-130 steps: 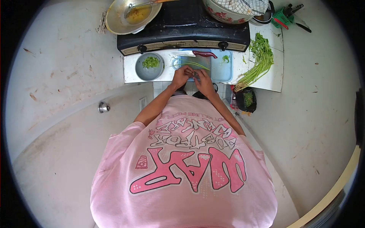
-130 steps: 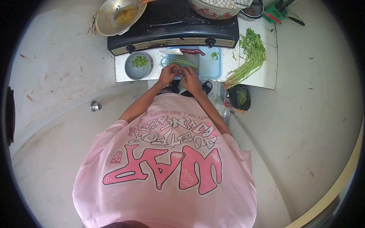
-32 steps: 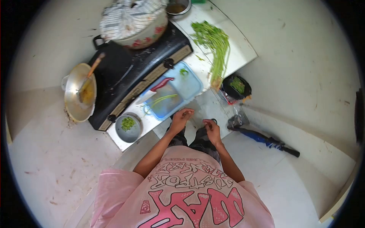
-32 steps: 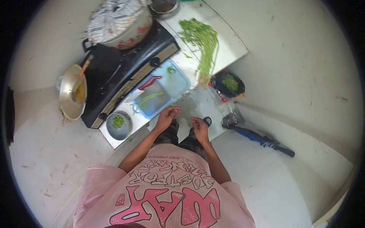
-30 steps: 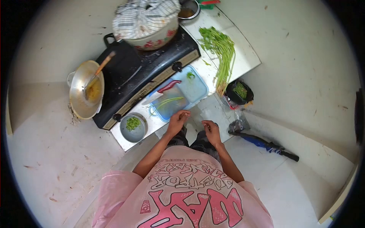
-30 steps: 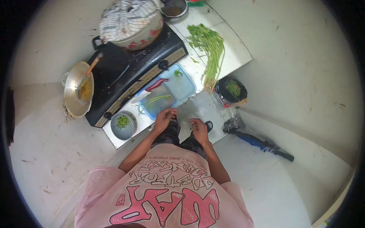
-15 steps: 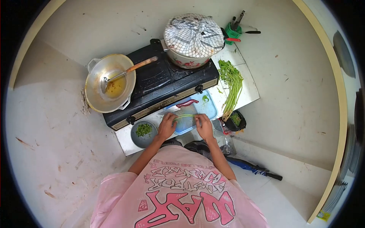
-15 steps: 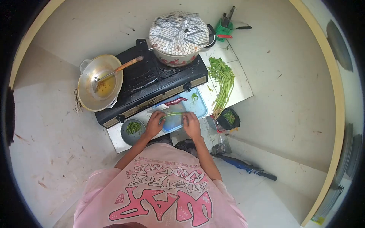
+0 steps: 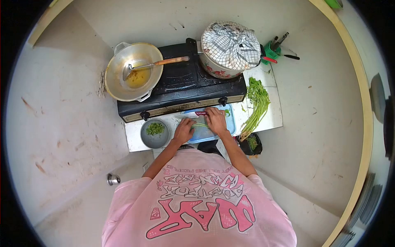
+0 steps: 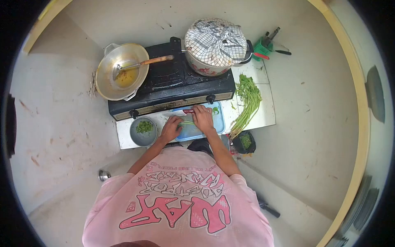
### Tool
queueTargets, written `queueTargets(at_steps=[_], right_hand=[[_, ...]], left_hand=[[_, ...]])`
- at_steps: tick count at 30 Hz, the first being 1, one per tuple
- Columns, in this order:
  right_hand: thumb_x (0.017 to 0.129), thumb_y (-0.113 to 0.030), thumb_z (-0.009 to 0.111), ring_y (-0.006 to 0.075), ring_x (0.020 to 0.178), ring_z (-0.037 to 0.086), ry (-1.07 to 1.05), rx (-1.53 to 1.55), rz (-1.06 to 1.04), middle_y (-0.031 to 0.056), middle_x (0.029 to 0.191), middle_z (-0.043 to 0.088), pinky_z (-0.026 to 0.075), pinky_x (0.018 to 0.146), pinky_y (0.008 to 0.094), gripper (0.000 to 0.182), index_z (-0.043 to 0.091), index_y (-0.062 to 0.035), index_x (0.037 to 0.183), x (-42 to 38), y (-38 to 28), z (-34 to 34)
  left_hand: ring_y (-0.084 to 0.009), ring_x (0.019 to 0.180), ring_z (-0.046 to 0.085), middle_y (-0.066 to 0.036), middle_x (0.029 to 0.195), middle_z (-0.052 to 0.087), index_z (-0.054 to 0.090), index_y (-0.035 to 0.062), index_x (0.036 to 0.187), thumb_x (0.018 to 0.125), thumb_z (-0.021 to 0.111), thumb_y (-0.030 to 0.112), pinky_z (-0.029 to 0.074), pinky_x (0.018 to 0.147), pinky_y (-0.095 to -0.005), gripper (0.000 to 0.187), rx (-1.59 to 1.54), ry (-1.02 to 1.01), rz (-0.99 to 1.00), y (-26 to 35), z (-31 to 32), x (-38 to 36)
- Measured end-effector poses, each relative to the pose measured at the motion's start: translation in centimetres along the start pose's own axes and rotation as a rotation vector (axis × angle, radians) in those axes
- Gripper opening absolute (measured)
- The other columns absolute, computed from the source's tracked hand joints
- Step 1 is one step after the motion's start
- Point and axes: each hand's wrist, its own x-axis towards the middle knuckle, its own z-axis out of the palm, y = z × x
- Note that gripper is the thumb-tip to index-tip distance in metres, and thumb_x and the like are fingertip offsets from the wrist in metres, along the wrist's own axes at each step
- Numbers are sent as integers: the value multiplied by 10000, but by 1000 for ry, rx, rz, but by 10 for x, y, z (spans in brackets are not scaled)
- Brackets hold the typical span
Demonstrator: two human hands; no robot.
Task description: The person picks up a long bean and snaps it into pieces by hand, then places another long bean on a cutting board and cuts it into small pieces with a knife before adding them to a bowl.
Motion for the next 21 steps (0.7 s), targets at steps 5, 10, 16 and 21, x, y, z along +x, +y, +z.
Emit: queueTargets(at_steps=[5, 10, 16, 21], right_hand=[[915, -186, 678, 231, 1197, 599, -106, -26, -126, 43, 1229, 659, 390, 973, 476, 307, 664, -105, 1211, 11, 12, 4], [919, -190, 678, 248, 1156, 620, -160, -33, -248, 75, 1195, 678, 397, 964, 462, 267, 675, -89, 1166, 21, 22, 8], [860, -136, 667, 253, 1102, 643, -176, -45, -372, 96, 1096, 677, 423, 947, 421, 284, 682, -73, 1136, 32, 31, 20], [905, -133, 646, 304, 1104, 639, -227, -15, -431, 150, 1101, 668, 442, 986, 434, 261, 657, -29, 1145, 36, 36, 27]], left_hand=[[-349, 1141, 561, -123, 1145, 619, 678, 75, 1164, 771, 739, 56, 473, 1032, -453, 399, 119, 96, -26, 14, 15, 2], [-340, 1142, 562, -117, 1146, 623, 699, 81, 1163, 760, 738, 63, 476, 1005, -456, 405, 170, 153, -77, 18, 34, 7], [-333, 1141, 568, -117, 1145, 630, 711, 87, 1150, 748, 731, 56, 474, 987, -452, 403, 195, 177, -135, 26, 47, 11], [-323, 1146, 572, -112, 1137, 643, 711, 91, 1140, 766, 708, 45, 469, 979, -454, 377, 219, 159, -155, 23, 49, 12]])
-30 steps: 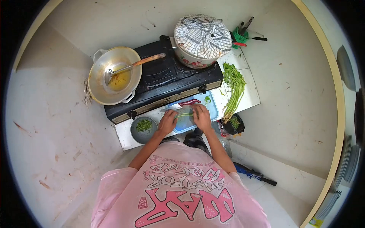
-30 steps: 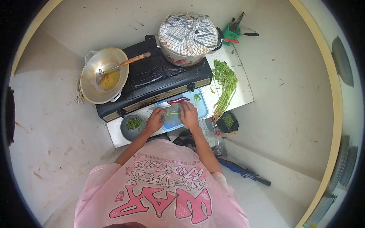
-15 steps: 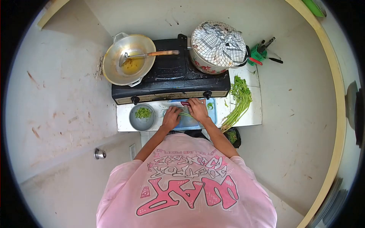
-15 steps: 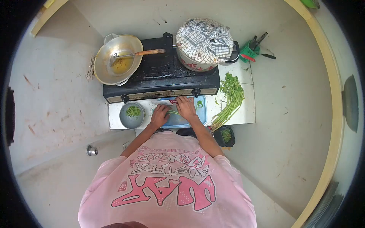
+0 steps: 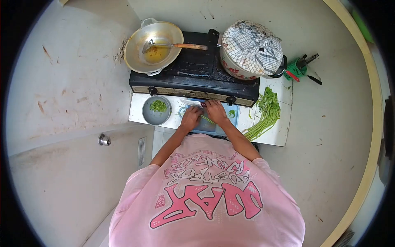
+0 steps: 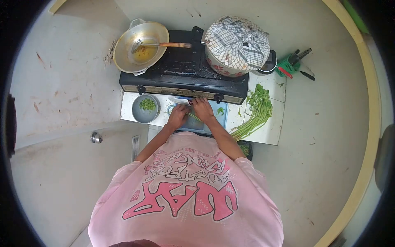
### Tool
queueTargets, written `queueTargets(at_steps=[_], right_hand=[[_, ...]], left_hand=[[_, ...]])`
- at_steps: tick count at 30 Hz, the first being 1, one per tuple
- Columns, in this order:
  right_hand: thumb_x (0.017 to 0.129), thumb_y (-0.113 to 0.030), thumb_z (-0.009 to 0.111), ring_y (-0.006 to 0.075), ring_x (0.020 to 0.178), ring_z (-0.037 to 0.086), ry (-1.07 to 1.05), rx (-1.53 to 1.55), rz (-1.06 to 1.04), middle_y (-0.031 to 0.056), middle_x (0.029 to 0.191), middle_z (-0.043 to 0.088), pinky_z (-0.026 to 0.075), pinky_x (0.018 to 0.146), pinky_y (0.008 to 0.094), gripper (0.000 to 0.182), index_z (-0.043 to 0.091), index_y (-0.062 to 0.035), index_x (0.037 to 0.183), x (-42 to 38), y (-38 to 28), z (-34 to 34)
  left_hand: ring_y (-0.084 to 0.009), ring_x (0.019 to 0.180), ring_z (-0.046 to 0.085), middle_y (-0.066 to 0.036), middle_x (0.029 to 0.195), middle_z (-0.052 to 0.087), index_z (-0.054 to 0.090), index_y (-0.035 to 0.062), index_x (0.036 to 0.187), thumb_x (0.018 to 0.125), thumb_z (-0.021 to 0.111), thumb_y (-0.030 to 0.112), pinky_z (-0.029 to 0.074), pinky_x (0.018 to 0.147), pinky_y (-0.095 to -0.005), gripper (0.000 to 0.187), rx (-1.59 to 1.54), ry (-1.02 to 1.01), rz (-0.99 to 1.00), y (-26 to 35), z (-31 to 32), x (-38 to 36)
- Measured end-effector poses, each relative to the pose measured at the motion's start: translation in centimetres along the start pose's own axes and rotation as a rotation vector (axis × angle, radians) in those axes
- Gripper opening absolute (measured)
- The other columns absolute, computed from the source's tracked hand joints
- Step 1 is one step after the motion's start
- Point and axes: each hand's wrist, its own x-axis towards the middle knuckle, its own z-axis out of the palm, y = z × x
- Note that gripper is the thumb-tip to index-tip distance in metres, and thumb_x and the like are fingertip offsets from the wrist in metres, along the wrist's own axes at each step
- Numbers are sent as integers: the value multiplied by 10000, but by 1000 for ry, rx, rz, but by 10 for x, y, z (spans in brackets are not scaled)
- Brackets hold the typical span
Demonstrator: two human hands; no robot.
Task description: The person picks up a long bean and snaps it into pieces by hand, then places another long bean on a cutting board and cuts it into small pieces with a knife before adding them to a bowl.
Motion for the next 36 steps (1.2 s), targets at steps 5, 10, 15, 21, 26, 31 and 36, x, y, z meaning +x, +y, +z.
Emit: queueTargets(at_steps=[5, 10, 15, 21, 26, 31, 36], right_hand=[[918, -107, 634, 366, 1112, 626, -13, 60, 36, 193, 1136, 632, 467, 989, 467, 292, 620, 13, 1184, -5, 3, 1], [913, -76, 636, 423, 1077, 631, 103, 277, 119, 225, 1182, 572, 522, 933, 495, 392, 567, 50, 1277, -33, 1, -11], [904, -59, 648, 456, 981, 656, 106, 402, 342, 216, 1194, 508, 555, 850, 516, 414, 560, 8, 1303, -75, -10, -20], [892, -46, 637, 436, 992, 646, 311, 407, 548, 207, 1163, 520, 545, 841, 499, 384, 576, -5, 1269, -124, -47, -16], [844, -1, 660, 398, 1035, 619, 370, 513, 736, 202, 1113, 558, 519, 905, 447, 411, 601, 26, 1250, -147, -78, 9], [870, 3, 629, 421, 1059, 619, 455, 436, 811, 214, 1151, 558, 522, 920, 469, 375, 594, 24, 1243, -146, -106, 14], [879, 4, 629, 442, 1076, 607, 472, 473, 893, 215, 1158, 560, 513, 937, 474, 374, 592, 18, 1250, -134, -124, 14]], left_hand=[[-322, 1131, 576, -102, 1133, 650, 705, 97, 1122, 799, 697, 59, 463, 950, -452, 325, 12, -34, -35, -7, 2, -6], [-326, 1060, 578, -101, 1054, 636, 701, 96, 1093, 854, 704, 117, 461, 914, -471, 241, -3, -60, -28, -11, -9, -7], [-322, 1037, 572, -95, 1029, 622, 695, 96, 1068, 884, 698, 157, 453, 902, -468, 193, -30, -78, 101, -28, -9, -1], [-320, 1036, 573, -94, 1032, 622, 671, 93, 1051, 901, 695, 185, 445, 904, -466, 178, -72, -184, 211, -39, -15, 15], [-318, 1025, 581, -90, 1008, 619, 650, 92, 1035, 900, 701, 181, 434, 901, -459, 169, -92, -288, 299, -49, -14, 27], [-320, 1018, 588, -82, 975, 607, 637, 95, 1005, 886, 720, 165, 431, 905, -468, 161, -175, -321, 321, -50, -14, 35], [-314, 1021, 591, -76, 962, 606, 632, 99, 999, 877, 732, 147, 430, 913, -473, 165, -212, -341, 344, -50, -15, 41]])
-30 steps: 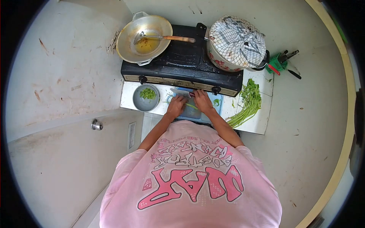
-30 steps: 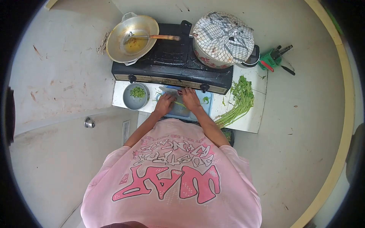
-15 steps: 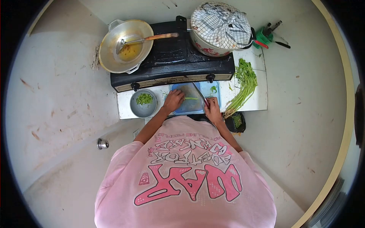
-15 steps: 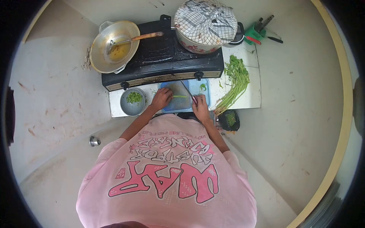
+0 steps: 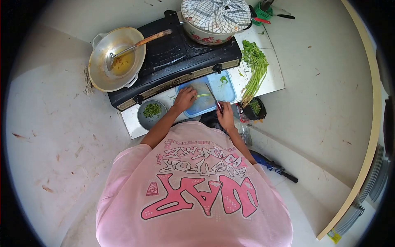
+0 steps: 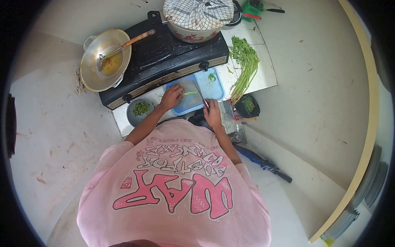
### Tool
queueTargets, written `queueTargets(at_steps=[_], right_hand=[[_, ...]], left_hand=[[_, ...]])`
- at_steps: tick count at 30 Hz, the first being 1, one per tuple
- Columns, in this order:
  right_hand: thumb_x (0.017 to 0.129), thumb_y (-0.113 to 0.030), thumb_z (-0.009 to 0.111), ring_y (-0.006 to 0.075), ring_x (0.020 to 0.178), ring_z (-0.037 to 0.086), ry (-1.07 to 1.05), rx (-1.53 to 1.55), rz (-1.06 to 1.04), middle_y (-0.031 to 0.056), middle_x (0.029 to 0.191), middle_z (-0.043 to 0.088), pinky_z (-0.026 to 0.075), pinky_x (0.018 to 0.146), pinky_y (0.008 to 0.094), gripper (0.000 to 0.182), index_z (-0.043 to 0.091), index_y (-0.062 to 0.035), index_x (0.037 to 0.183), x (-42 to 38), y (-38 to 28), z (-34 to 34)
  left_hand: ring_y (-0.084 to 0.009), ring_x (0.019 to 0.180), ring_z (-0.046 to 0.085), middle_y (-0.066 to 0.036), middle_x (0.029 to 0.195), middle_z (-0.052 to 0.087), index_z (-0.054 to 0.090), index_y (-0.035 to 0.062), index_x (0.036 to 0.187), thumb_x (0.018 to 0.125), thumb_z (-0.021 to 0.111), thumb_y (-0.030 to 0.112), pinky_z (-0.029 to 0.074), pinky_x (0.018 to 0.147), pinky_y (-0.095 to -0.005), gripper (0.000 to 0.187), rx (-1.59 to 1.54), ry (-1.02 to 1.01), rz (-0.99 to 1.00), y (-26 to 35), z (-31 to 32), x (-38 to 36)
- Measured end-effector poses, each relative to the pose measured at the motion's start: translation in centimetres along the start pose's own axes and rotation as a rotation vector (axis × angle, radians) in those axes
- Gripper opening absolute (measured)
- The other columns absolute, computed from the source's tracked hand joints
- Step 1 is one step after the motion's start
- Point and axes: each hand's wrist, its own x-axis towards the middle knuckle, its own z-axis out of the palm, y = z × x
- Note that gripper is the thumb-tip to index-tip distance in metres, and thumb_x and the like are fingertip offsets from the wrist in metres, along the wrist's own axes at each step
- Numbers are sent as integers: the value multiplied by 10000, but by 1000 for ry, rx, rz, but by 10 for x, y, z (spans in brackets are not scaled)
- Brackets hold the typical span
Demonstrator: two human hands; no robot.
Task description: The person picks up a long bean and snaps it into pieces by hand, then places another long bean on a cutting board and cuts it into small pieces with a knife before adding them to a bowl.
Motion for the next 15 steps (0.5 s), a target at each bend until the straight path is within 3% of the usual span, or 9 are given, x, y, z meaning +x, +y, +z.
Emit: queueTargets(at_steps=[7, 15], right_hand=[[912, -43, 624, 463, 1074, 596, 67, -48, -14, 243, 1159, 555, 497, 936, 499, 340, 561, 31, 1238, 2, 4, 12], [984, -123, 607, 459, 1020, 660, 14, 1, 8, 276, 1096, 669, 525, 886, 508, 291, 546, 37, 1219, -5, -11, 25]], left_hand=[[-306, 1005, 621, -80, 962, 624, 646, 94, 1009, 838, 781, 119, 462, 888, -444, 219, -82, 41, -15, 3, -6, 0], [-335, 987, 655, -123, 990, 647, 666, 48, 1062, 829, 781, 68, 530, 869, -427, 260, -275, 180, -121, -7, -26, -22]])
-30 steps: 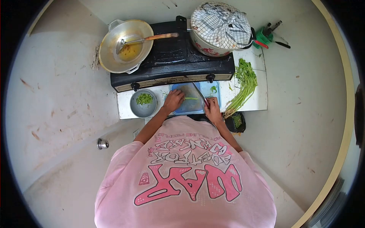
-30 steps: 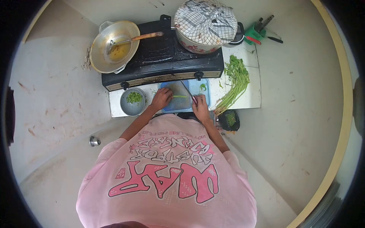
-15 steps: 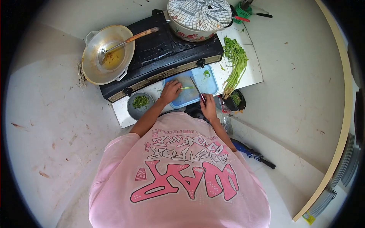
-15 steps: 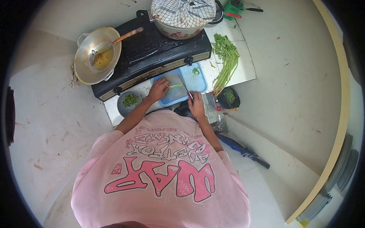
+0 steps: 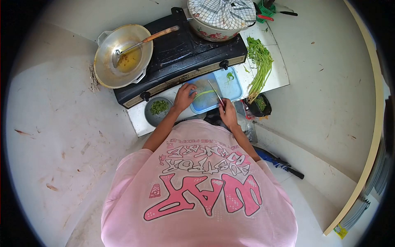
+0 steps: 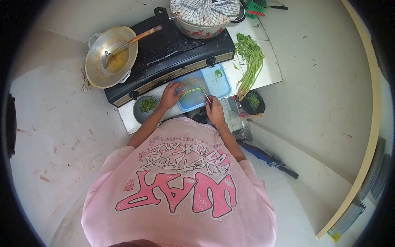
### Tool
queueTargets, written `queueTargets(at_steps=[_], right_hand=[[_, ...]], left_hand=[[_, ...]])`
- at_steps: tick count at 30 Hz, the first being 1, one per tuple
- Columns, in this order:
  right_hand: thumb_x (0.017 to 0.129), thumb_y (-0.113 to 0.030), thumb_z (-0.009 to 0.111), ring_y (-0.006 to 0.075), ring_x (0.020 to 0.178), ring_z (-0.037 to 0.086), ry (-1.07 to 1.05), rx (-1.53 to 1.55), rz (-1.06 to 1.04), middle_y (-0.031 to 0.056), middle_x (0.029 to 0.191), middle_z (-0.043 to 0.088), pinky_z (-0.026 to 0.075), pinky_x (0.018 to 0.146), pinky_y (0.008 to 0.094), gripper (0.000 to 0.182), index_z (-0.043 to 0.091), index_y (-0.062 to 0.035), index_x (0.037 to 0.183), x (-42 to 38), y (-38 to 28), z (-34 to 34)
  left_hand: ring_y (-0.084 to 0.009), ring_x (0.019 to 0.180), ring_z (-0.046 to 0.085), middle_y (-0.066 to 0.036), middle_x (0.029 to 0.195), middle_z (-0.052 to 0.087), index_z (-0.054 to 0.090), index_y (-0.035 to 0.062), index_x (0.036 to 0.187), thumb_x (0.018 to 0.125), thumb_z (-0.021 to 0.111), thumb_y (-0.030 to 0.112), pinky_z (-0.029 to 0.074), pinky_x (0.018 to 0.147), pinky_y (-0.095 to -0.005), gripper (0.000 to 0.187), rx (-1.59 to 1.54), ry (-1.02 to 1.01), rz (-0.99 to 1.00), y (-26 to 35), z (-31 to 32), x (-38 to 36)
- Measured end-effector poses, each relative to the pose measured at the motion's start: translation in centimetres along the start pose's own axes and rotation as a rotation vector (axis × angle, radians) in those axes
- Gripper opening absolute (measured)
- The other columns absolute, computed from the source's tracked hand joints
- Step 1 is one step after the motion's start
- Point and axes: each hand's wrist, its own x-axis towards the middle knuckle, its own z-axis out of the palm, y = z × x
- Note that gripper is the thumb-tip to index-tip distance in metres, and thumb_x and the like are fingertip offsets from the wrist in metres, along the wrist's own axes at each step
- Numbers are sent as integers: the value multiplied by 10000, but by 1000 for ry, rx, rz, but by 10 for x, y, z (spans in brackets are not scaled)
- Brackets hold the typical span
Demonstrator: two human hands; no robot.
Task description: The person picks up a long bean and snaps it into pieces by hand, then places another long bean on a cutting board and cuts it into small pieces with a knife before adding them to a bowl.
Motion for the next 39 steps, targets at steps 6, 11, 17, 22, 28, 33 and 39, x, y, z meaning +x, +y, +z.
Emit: queueTargets(at_steps=[6, 11, 17, 22, 28, 33, 39], right_hand=[[996, -166, 603, 476, 940, 692, -114, -29, -12, 287, 997, 699, 544, 797, 543, 291, 485, 17, 1190, -9, -2, 20], [1014, -223, 597, 482, 805, 690, -169, -155, -22, 264, 905, 702, 543, 679, 551, 295, 443, -12, 1152, -16, -10, 31], [1021, -272, 581, 474, 764, 694, -215, -233, -54, 260, 882, 711, 551, 651, 564, 320, 455, -19, 1169, -22, -20, 38], [1027, -265, 571, 465, 761, 698, -223, -288, -62, 261, 883, 716, 557, 638, 553, 304, 488, -9, 1168, -25, -12, 47], [1033, -254, 565, 460, 758, 700, -208, -297, -84, 259, 885, 717, 556, 630, 552, 285, 495, -9, 1159, -29, -11, 47], [1048, -276, 534, 459, 715, 697, -227, -358, -101, 257, 840, 716, 553, 614, 550, 295, 470, -2, 1135, -29, -8, 52], [1074, -317, 457, 455, 653, 693, -314, -453, -85, 253, 740, 700, 554, 584, 548, 309, 442, -9, 1088, -26, -15, 54]], left_hand=[[-359, 1006, 636, -148, 1007, 631, 659, 38, 1057, 817, 772, 49, 527, 887, -446, 265, 116, -46, 76, 4, -4, -14], [-377, 1044, 606, -158, 1037, 612, 647, 30, 1050, 816, 758, 37, 510, 915, -466, 258, 192, -62, 104, -3, 11, -17], [-378, 983, 627, -170, 967, 624, 661, 6, 966, 820, 737, 12, 524, 884, -475, 165, 210, -54, 57, -2, 16, -15], [-332, 817, 696, -163, 871, 655, 691, -13, 891, 814, 680, -53, 574, 768, -425, 88, 49, 0, -65, -4, 23, -13], [-301, 779, 723, -169, 868, 686, 731, 1, 865, 796, 682, -48, 587, 740, -390, 98, 32, 42, -130, -1, 26, -14], [-295, 770, 721, -168, 863, 697, 761, 22, 864, 791, 701, -15, 582, 731, -389, 101, 44, 62, -157, -3, 28, -14], [-272, 768, 733, -150, 882, 724, 789, 46, 874, 794, 712, 7, 584, 748, -373, 118, 108, 37, -181, -3, 27, -14]])
